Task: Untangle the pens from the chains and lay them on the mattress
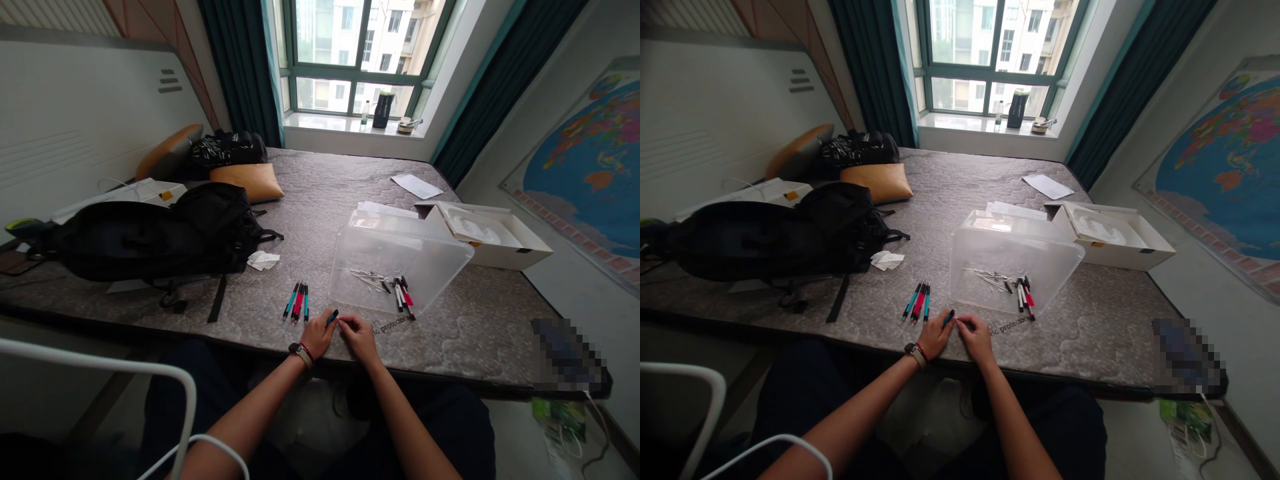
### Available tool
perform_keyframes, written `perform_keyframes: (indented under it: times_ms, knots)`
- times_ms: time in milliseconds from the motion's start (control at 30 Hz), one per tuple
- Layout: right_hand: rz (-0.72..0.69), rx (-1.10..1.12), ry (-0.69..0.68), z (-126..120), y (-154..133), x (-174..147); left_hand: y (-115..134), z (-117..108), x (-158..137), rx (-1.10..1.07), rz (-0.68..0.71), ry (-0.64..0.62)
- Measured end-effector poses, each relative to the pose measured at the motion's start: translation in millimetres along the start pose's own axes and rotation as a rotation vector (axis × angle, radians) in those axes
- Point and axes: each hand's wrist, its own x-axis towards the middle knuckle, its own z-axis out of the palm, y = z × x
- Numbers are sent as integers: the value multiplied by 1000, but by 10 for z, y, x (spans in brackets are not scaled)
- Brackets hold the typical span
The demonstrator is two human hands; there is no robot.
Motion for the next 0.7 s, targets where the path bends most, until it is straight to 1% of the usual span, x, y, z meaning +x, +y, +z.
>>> perform_keyframes:
  times_ms: [100, 233, 400, 500, 600, 700]
  knots:
    - [16, 3, 18, 13, 25, -2, 2, -8, -2, 29, 18, -15]
    - [63, 87, 58, 37, 41, -14, 10, -22, -6, 41, 44, -30]
    - [11, 0, 63, 50, 4, -39, 19, -18, 0, 27, 46, -30]
    - [61, 46, 96, 58, 18, -36, 35, -33, 7, -35, 22, -16]
    - [113, 162, 126, 61, 63, -18, 51, -69, 4, -160, 9, -7]
    - [135, 266, 137, 55, 102, -1, 49, -101, -10, -262, 1, -12]
